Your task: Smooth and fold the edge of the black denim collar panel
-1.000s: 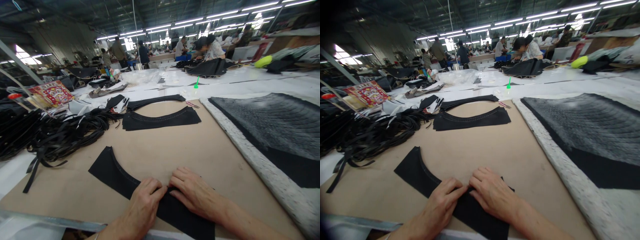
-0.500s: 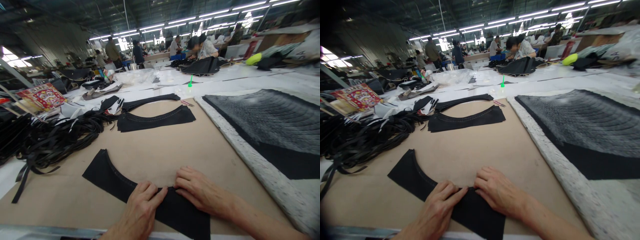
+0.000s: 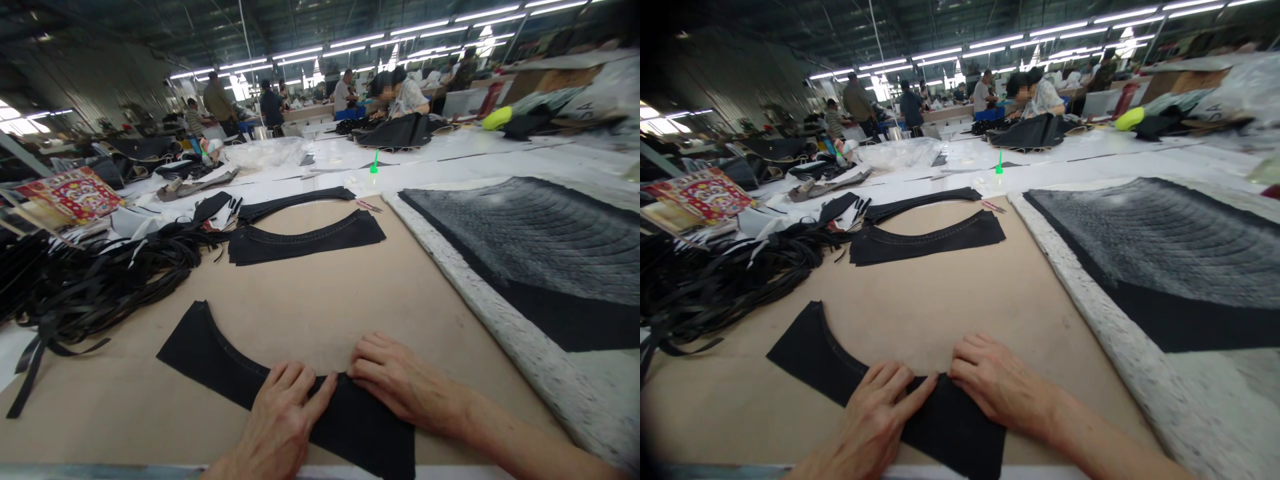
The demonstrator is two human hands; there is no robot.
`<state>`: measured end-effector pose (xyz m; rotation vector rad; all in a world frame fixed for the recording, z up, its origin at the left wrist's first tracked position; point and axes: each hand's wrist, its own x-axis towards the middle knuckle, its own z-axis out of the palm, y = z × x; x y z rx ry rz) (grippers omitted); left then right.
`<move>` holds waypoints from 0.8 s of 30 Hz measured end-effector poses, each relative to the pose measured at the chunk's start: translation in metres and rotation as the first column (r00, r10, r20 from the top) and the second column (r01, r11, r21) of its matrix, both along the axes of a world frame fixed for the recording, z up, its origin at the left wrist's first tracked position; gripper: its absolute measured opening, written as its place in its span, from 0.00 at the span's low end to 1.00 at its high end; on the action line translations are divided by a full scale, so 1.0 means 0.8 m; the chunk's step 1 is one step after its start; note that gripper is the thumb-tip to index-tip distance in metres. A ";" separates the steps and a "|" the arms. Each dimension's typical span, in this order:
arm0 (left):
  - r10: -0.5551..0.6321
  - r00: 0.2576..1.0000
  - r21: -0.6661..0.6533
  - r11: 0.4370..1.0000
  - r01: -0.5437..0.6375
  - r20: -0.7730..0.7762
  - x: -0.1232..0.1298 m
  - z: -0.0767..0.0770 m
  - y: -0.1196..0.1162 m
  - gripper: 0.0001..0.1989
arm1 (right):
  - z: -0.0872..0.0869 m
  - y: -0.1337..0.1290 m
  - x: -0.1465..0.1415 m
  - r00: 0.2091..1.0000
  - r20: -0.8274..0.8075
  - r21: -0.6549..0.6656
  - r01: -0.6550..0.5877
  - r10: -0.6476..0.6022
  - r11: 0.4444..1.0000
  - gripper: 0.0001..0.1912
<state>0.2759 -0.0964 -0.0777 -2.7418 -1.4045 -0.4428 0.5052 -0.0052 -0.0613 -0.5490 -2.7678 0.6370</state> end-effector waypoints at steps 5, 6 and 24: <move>0.016 0.992 -0.071 0.997 -0.007 0.125 0.009 0.005 0.007 0.21 | 0.005 0.002 0.006 1.000 -0.018 -0.042 0.020 -0.020 0.999 0.07; 0.031 0.986 -0.110 0.994 -0.013 0.163 0.013 0.006 0.008 0.21 | 0.005 0.003 0.007 1.000 -0.010 -0.051 0.029 -0.029 0.998 0.07; 0.256 0.908 -0.416 0.903 -0.103 0.332 0.065 0.014 0.031 0.16 | 0.004 0.021 0.020 0.997 0.018 -0.206 0.078 -0.076 0.975 0.01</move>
